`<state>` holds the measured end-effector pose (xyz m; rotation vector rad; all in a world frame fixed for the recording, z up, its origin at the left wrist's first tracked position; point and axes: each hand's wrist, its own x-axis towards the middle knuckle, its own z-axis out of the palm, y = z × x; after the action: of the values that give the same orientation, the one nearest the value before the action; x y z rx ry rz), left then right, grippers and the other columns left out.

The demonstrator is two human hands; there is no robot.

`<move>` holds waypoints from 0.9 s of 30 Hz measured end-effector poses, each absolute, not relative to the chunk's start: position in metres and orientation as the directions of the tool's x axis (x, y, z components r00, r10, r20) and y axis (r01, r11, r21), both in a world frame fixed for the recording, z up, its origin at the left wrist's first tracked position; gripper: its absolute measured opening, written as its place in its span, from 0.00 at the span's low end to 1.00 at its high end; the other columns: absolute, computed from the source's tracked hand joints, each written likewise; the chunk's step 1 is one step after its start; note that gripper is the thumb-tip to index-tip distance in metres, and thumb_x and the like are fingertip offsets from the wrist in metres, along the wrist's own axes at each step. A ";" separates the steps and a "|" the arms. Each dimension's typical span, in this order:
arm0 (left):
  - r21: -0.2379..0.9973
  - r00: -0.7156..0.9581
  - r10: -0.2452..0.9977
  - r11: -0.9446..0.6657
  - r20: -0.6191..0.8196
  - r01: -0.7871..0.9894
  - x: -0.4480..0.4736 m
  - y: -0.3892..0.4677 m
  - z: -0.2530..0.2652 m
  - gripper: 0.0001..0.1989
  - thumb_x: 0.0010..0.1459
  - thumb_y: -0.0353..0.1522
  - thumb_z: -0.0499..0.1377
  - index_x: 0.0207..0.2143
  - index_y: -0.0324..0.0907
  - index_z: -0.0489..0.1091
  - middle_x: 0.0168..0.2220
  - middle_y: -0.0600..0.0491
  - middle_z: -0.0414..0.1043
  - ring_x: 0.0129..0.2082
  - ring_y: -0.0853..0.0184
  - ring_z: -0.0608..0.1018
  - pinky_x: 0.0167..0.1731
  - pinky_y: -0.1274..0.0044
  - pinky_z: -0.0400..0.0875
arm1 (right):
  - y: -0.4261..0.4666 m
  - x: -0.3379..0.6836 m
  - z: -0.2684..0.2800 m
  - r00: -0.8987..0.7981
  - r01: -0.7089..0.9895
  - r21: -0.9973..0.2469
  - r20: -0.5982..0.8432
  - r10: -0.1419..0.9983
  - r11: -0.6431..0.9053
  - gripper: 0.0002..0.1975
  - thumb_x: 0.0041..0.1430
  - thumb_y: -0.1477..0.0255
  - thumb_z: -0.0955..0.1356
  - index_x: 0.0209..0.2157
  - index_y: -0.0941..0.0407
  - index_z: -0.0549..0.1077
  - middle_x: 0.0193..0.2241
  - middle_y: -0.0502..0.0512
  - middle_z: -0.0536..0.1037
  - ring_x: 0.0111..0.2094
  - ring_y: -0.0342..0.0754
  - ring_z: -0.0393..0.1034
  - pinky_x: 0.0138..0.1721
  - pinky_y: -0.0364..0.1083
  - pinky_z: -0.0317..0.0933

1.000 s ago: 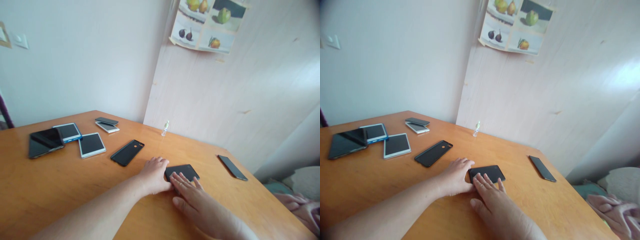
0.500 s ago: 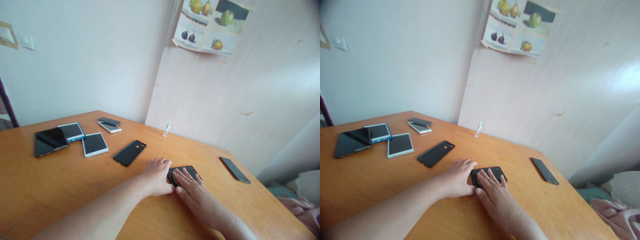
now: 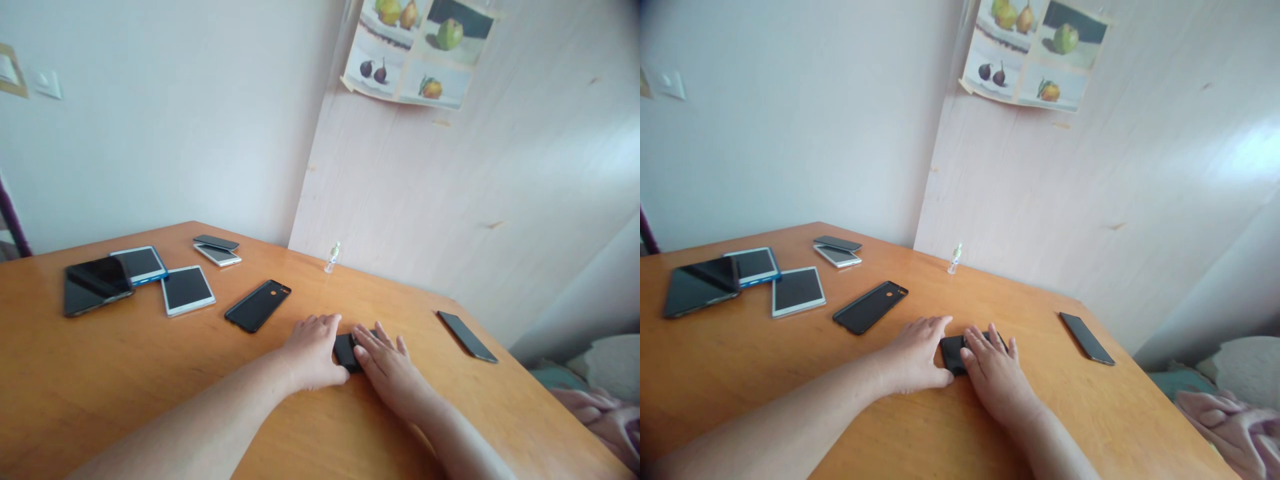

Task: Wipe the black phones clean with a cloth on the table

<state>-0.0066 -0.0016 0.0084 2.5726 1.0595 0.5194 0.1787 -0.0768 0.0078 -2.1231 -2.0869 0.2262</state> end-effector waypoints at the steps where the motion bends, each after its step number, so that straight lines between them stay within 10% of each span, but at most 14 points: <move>1: 0.419 0.655 0.725 -0.673 0.211 0.609 -0.006 -0.002 0.008 0.40 0.44 0.42 0.61 0.59 0.39 0.56 0.54 0.40 0.69 0.53 0.48 0.70 0.51 0.61 0.65 | -0.079 0.169 0.011 -0.071 0.966 -0.251 -0.002 0.998 0.068 0.28 0.69 0.55 0.50 0.66 0.48 0.55 0.67 0.50 0.53 0.69 0.59 0.34 0.63 0.70 0.29; 5: 0.433 0.651 0.730 -0.665 0.206 0.609 -0.006 -0.002 0.010 0.43 0.45 0.40 0.59 0.63 0.37 0.51 0.55 0.39 0.68 0.54 0.47 0.70 0.52 0.60 0.65 | -0.081 0.152 0.017 -0.213 0.928 -0.311 0.007 0.977 0.204 0.28 0.69 0.55 0.50 0.66 0.45 0.54 0.67 0.50 0.53 0.69 0.58 0.35 0.64 0.69 0.28; 13: 0.411 0.666 0.724 -0.670 0.178 0.619 -0.008 -0.001 0.011 0.48 0.41 0.43 0.63 0.63 0.38 0.51 0.56 0.40 0.68 0.55 0.48 0.69 0.52 0.64 0.65 | -0.067 0.210 -0.002 0.280 0.953 -0.125 0.028 0.960 -0.275 0.28 0.69 0.56 0.50 0.64 0.51 0.58 0.66 0.52 0.56 0.68 0.63 0.36 0.59 0.77 0.32; 22: 0.414 0.672 0.705 -0.694 0.226 0.589 -0.007 0.002 0.007 0.40 0.44 0.44 0.62 0.59 0.38 0.59 0.54 0.39 0.69 0.54 0.49 0.70 0.52 0.62 0.65 | -0.094 0.153 0.021 -0.225 0.937 -0.278 -0.012 0.974 0.213 0.27 0.70 0.57 0.48 0.66 0.45 0.54 0.67 0.48 0.53 0.68 0.53 0.38 0.65 0.66 0.31; 27: 0.404 0.678 0.704 -0.694 0.211 0.595 -0.008 0.002 0.008 0.39 0.42 0.43 0.63 0.57 0.39 0.61 0.52 0.41 0.70 0.52 0.49 0.71 0.51 0.62 0.66 | -0.084 0.184 0.011 0.085 0.988 -0.130 -0.002 0.996 -0.085 0.27 0.69 0.59 0.51 0.65 0.51 0.56 0.66 0.52 0.54 0.68 0.59 0.38 0.61 0.74 0.31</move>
<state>-0.0081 0.0022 0.0076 2.5904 1.0319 0.5096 0.1843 -0.0836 0.0113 -2.2423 -2.0583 0.1371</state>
